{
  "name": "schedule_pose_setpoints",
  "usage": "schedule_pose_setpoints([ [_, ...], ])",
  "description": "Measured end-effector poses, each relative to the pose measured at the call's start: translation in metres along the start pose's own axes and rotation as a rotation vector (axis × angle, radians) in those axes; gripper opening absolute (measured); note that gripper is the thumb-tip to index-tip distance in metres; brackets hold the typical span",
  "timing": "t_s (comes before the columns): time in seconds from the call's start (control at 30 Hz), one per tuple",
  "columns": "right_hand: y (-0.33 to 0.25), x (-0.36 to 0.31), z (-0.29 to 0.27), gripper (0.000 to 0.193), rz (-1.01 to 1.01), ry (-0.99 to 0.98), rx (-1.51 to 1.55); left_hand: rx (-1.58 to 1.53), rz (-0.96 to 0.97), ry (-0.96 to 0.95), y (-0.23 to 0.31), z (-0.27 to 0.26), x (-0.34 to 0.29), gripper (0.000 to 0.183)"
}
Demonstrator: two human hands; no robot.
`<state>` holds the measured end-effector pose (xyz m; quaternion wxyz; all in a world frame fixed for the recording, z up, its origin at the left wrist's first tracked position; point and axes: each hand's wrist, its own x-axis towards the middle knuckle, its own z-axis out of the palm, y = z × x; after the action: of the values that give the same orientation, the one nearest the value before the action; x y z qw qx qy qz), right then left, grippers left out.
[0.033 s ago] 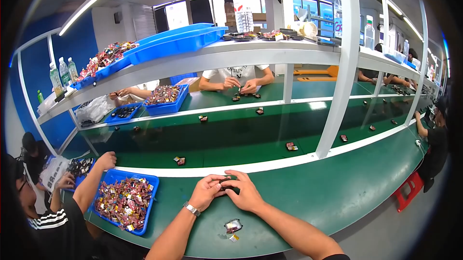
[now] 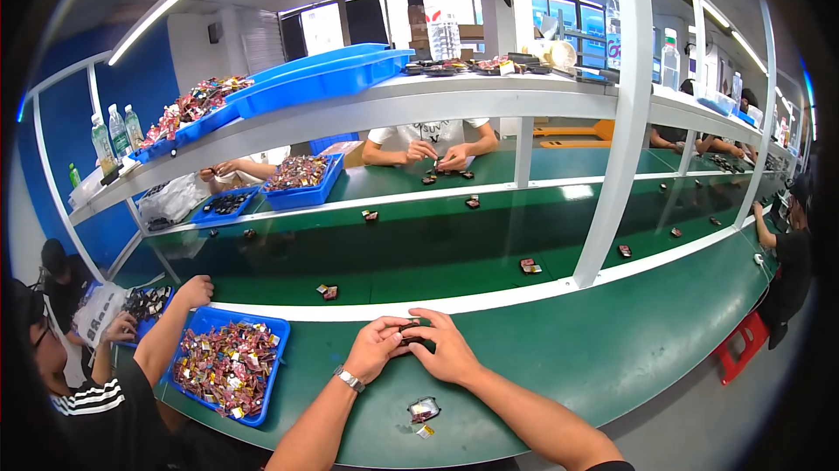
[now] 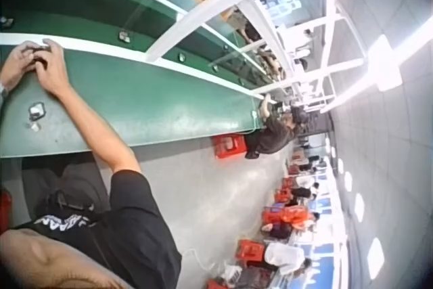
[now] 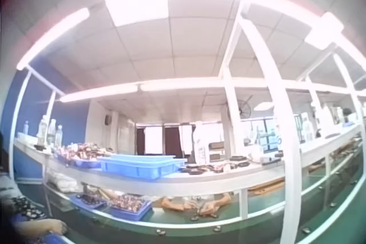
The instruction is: Assembling small electronic components (likely batteries or internal modules) on a factory assembly line.
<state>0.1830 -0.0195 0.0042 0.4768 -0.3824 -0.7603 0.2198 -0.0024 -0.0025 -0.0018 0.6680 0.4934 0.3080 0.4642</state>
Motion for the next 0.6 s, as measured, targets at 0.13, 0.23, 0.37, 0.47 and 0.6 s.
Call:
schedule_pose_setpoints([
  [0.13, 0.005, -0.003, 0.002, 0.024, 0.057, -0.013, -0.007, -0.008, -0.032, 0.002, -0.001, 0.004, 0.001, 0.025],
  [0.23, 0.006, -0.002, 0.003, 0.023, 0.008, 0.001, -0.002, 0.045, -0.002, 0.000, 0.000, 0.001, 0.000, 0.026],
  [0.37, 0.004, 0.000, 0.000, 0.019, -0.002, 0.026, -0.053, 0.028, 0.011, 0.003, -0.001, 0.003, 0.002, 0.026],
  [0.47, 0.004, 0.001, -0.001, 0.018, -0.056, 0.081, -0.105, 0.039, -0.027, 0.008, 0.000, 0.006, 0.002, 0.026],
  [0.6, -0.003, 0.008, -0.005, 0.016, -0.199, 0.159, -0.204, 0.006, -0.018, 0.002, -0.001, 0.004, 0.002, 0.026],
])
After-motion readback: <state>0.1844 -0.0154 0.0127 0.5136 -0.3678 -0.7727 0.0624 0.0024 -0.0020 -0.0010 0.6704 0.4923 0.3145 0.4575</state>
